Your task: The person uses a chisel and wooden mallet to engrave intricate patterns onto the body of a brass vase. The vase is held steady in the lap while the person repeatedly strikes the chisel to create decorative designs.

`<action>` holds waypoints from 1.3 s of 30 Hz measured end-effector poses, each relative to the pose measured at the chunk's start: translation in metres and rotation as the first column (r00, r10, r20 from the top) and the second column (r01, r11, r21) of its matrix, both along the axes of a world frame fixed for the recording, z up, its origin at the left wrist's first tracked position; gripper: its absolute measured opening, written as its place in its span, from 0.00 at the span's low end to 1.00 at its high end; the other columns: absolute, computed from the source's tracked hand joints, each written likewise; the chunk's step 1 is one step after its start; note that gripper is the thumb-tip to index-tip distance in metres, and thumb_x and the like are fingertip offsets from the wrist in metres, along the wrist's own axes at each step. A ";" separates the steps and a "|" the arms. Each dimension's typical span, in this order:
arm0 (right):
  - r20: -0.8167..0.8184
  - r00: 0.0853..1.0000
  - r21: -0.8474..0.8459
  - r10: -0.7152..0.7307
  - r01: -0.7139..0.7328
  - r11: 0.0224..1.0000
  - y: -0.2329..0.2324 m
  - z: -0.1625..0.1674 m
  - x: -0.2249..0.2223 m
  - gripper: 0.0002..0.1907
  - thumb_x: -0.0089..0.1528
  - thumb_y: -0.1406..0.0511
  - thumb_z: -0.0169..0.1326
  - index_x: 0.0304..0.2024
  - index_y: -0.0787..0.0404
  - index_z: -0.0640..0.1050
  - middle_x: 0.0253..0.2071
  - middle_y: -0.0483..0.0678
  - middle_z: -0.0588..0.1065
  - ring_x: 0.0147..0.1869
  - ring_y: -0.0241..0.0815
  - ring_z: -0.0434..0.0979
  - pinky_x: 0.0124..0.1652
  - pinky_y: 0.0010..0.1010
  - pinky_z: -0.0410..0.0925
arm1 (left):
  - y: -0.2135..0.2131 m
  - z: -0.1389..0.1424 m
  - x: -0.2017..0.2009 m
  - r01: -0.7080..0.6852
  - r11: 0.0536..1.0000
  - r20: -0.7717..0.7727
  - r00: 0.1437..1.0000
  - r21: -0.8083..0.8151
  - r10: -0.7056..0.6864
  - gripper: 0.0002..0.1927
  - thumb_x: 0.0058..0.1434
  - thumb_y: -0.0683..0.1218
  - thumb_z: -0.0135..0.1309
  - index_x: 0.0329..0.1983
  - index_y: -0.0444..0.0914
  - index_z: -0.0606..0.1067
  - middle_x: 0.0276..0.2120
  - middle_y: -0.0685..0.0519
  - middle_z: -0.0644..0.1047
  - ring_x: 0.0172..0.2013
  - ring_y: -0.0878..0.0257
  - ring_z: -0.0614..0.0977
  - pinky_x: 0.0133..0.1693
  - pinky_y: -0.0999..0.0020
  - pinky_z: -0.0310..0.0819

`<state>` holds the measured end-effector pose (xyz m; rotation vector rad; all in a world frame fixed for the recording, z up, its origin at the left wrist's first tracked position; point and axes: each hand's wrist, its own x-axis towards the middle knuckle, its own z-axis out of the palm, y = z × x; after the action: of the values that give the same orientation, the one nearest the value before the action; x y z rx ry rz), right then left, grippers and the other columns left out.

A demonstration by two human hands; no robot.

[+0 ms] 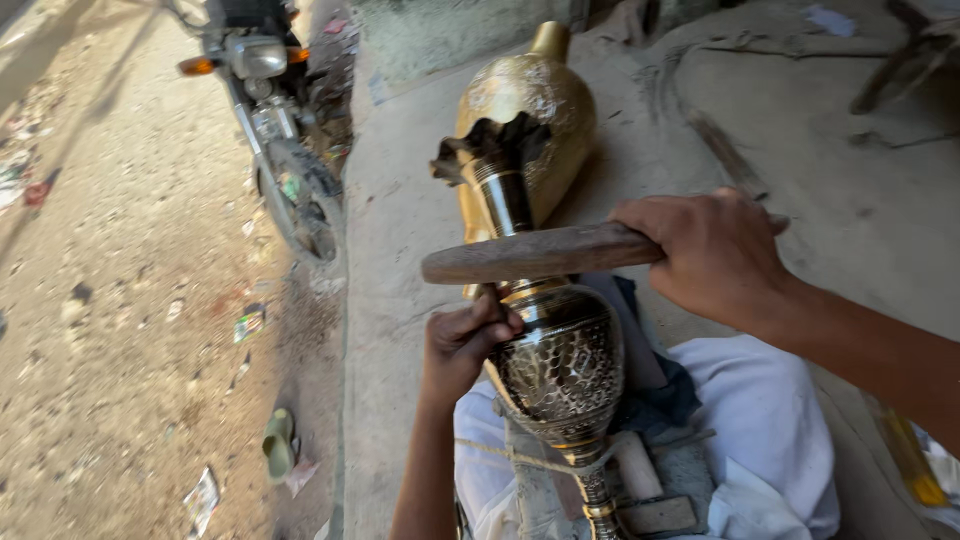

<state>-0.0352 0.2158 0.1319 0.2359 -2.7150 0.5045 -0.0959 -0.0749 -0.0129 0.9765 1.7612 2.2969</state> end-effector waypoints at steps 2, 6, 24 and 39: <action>-0.123 0.992 -0.183 -0.011 -0.012 0.983 0.001 0.001 0.004 0.19 0.51 0.68 0.62 0.46 0.55 0.80 0.32 0.52 0.79 0.35 0.57 0.79 0.31 0.46 0.69 | 0.001 0.000 0.000 -0.017 1.000 -0.027 0.999 -0.007 0.017 0.05 0.63 0.32 0.60 0.40 0.30 0.82 0.37 0.48 0.83 0.43 0.61 0.84 0.60 0.60 0.76; 0.037 0.998 -0.153 -0.048 0.053 0.987 0.002 0.004 0.008 0.14 0.55 0.70 0.58 0.43 0.54 0.77 0.29 0.49 0.79 0.34 0.51 0.82 0.35 0.47 0.70 | 0.002 -0.001 -0.001 -0.084 0.994 0.068 0.994 -0.063 0.088 0.05 0.59 0.32 0.61 0.38 0.30 0.83 0.35 0.48 0.84 0.39 0.61 0.85 0.54 0.59 0.77; 0.292 0.953 -0.907 -0.075 0.301 0.294 0.074 -0.136 0.017 0.25 0.57 0.74 0.62 0.56 0.61 0.71 0.38 0.44 0.75 0.38 0.33 0.74 0.37 0.25 0.68 | -0.001 0.005 0.037 -0.355 0.869 0.357 0.906 0.345 0.228 0.29 0.63 0.31 0.57 0.68 0.29 0.69 0.45 0.43 0.82 0.44 0.58 0.86 0.51 0.63 0.81; 0.176 0.983 -0.712 -0.048 0.161 0.683 0.035 -0.103 0.048 0.25 0.58 0.67 0.64 0.56 0.60 0.71 0.37 0.48 0.76 0.40 0.35 0.77 0.42 0.30 0.70 | 0.092 0.046 0.077 -0.626 0.768 -0.236 0.773 -0.132 0.589 0.28 0.62 0.29 0.55 0.66 0.39 0.74 0.41 0.50 0.86 0.38 0.70 0.85 0.41 0.74 0.81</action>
<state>0.0124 0.2512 0.0294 -0.1833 -2.3894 1.5533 -0.0194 0.0174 0.0333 0.6460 2.6647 2.3187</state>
